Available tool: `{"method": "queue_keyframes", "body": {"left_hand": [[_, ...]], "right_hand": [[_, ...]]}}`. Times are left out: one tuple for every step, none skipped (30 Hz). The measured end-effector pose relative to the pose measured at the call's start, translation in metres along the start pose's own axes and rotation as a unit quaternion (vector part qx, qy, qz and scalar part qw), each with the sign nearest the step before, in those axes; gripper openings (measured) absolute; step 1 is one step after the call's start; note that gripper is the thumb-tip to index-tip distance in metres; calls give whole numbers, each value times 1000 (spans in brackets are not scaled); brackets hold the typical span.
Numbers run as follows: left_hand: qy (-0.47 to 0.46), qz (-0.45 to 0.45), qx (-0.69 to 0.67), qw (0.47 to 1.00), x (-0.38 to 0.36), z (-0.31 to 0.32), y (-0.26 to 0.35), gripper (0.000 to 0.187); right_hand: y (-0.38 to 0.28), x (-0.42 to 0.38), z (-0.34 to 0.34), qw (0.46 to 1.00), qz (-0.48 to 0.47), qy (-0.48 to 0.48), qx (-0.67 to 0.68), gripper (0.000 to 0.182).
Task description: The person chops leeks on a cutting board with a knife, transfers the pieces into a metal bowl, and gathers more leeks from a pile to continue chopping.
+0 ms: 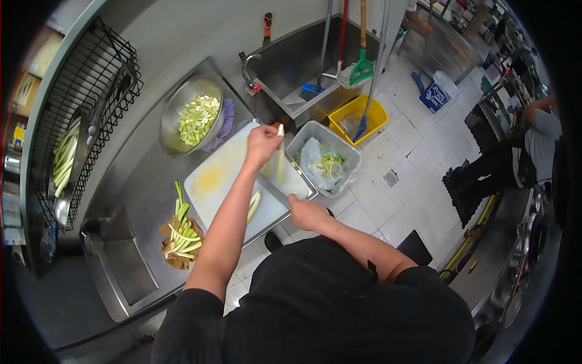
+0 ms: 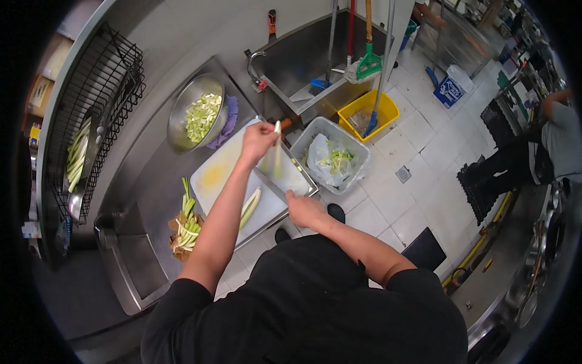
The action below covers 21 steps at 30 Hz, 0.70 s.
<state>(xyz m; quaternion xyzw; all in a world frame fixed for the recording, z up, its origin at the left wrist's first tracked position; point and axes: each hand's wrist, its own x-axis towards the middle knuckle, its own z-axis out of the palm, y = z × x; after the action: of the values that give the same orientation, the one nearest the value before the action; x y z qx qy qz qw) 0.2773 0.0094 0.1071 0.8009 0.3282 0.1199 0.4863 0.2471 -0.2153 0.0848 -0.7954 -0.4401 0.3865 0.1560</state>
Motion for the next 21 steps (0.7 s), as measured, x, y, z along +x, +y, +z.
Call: {"method": "queue_keyframes", "body": {"left_hand": [[-13, -10, -39, 999, 4, 9, 5, 30], [-10, -12, -42, 999, 5, 13, 7, 30], [9, -27, -69, 997, 6, 17, 6, 31], [29, -43, -96, 994, 6, 18, 2, 33], [36, -4, -58, 998, -1, 10, -7, 31], [40, -9, -61, 997, -13, -2, -12, 31], [40, 19, -24, 999, -29, -17, -22, 29], [41, 45, 13, 998, -48, -31, -32, 26], [36, 25, 41, 998, -67, -43, -50, 25], [32, 6, 69, 997, -87, -52, -69, 23], [37, 22, 92, 995, -109, -57, -88, 22], [41, 39, 115, 992, -130, -58, -104, 20], [49, 32, 111, 992, -147, -57, -113, 20], [37, 71, 129, 988, -162, -54, -121, 20], [25, 109, 145, 983, -171, -52, -125, 20], [33, 102, 140, 984, -175, -49, -128, 20], [49, 112, 145, 982, -179, -44, -130, 21], [66, 123, 150, 979, -182, -40, -131, 23], [72, 121, 138, 980, -183, -38, -132, 24], [80, 116, 133, 981, -182, -38, -132, 24], [86, 141, 132, 977, -182, -37, -133, 24]], "right_hand": [[0, 0, 0, 1000, -2, -3, -4, 36], [0, 0, 1, 1000, 1, 4, -5, 35], [1, 0, 2, 1000, 4, 10, -6, 34], [3, 1, 3, 1000, 2, 5, -11, 34], [4, 4, 5, 1000, 8, 1, -11, 33], [5, 6, 6, 1000, 14, -5, -9, 33], [5, 5, 5, 1000, 12, -12, -13, 33], [4, 4, 2, 1000, 15, -8, -13, 32], [2, 3, 3, 1000, 16, -4, -13, 31], [1, 3, 4, 1000, 8, -13, -17, 31], [2, 2, 4, 1000, -4, -10, -21, 31], [0, 2, 4, 999, -17, -6, -27, 31], [-8, -3, -2, 998, -25, -10, -55, 30], [-12, -4, -3, 997, -29, -17, -63, 30], [-16, -5, -2, 996, -38, -17, -79, 30], [-20, -6, -3, 994, -47, -18, -96, 29], [-24, -8, -3, 993, -51, -26, -105, 29], [-30, -10, -5, 992, -42, -21, -120, 28], [-35, -10, -7, 990, -34, -14, -134, 27], [-37, -10, -8, 989, -38, -19, -143, 27], [-39, -11, -10, 987, -46, -4, -151, 26]]}}
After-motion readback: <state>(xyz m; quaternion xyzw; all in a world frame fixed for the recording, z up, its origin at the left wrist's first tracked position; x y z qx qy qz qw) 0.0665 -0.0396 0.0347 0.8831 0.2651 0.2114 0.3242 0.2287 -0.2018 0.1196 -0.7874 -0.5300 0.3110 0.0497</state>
